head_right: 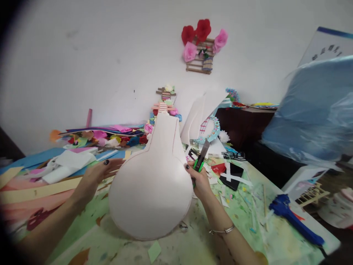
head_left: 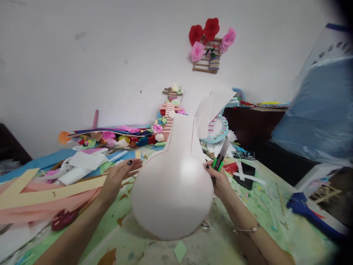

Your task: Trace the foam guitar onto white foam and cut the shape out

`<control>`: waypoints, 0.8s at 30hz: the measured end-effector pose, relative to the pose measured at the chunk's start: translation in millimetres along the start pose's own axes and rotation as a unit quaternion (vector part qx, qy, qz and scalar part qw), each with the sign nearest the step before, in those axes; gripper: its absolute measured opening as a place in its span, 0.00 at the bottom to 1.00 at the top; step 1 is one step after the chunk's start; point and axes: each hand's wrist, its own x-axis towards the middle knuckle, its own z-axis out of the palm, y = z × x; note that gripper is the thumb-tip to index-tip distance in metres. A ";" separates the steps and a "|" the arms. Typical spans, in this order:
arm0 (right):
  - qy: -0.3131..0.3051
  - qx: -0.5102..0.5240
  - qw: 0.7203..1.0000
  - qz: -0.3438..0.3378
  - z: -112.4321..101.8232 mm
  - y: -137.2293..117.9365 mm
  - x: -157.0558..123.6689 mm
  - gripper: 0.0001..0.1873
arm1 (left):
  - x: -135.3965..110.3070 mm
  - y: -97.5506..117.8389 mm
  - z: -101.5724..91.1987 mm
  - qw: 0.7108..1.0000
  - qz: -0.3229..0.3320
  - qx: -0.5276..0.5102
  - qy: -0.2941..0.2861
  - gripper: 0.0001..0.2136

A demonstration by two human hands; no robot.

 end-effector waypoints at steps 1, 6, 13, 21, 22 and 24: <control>-0.004 0.000 1.000 -0.003 -0.1 0.3 -0.2 0.23 | -0.2 7.4 2.4 1.000 0.022 0.014 -0.017 0.26; -0.029 0.003 0.999 -0.013 -2.7 2.1 -0.2 0.21 | -3.7 28.8 16.8 0.983 0.009 0.099 -0.155 0.30; -0.087 0.017 0.996 -0.016 -2.9 5.3 1.6 0.20 | -8.5 10.4 26.1 0.992 -0.104 -0.028 -0.065 0.23; -0.186 0.027 0.982 0.031 -1.4 12.8 -1.1 0.18 | 2.8 -23.5 32.4 0.959 -0.063 -0.226 0.158 0.15; -0.199 0.025 0.979 0.035 -0.3 14.4 -2.7 0.17 | 2.7 -26.0 32.9 0.955 -0.065 -0.235 0.167 0.15; -0.222 0.024 0.974 0.042 2.5 18.5 -6.2 0.15 | 1.2 -29.2 33.6 0.950 -0.066 -0.246 0.178 0.15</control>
